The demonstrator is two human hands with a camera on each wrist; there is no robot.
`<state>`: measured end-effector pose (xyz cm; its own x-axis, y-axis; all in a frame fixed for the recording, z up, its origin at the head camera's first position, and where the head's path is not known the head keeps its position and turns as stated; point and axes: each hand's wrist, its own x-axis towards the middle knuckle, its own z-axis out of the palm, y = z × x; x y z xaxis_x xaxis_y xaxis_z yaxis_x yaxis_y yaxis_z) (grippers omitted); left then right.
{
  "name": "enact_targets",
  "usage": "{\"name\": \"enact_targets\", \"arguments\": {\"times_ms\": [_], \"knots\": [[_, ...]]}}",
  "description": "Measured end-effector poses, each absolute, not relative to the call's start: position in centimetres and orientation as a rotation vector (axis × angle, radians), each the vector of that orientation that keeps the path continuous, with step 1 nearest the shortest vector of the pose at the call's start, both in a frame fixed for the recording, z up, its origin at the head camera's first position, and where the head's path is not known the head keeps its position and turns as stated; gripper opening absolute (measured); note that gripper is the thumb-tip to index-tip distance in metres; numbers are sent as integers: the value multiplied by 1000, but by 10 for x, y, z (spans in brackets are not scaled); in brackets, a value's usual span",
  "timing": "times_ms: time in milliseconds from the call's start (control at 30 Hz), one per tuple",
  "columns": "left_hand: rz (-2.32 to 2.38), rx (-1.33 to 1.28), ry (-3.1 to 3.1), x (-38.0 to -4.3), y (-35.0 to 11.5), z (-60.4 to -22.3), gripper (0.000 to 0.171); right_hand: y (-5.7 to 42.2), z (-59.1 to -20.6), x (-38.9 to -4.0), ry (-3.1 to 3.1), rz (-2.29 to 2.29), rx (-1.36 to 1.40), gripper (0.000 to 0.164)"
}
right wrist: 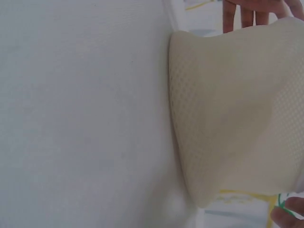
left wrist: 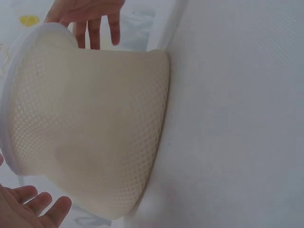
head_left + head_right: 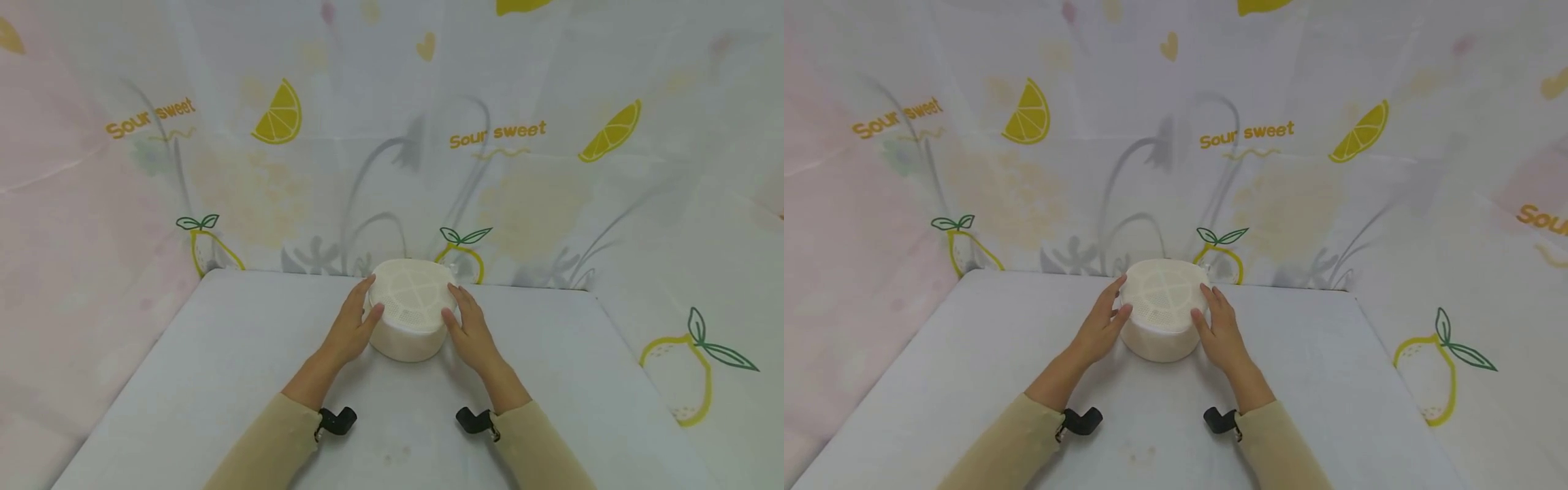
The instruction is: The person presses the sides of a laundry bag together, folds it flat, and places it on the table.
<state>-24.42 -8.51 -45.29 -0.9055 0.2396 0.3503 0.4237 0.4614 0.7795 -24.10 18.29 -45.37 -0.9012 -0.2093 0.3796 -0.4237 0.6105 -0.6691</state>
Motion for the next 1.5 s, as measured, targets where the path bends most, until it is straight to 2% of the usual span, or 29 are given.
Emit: {"name": "enact_targets", "arguments": {"times_ms": [333,1100,1500], "knots": [[-1614,-500,-2476,-244,-75,-454,63,171,-456,-246,-2489,1320,525,55],[-1710,-339,-2482,-251,-60,-459,71,153,-460,-254,-2512,1522,266,57],[-1714,-326,-2462,-245,-54,-456,71,143,-455,-245,-2426,1522,367,59]]}}
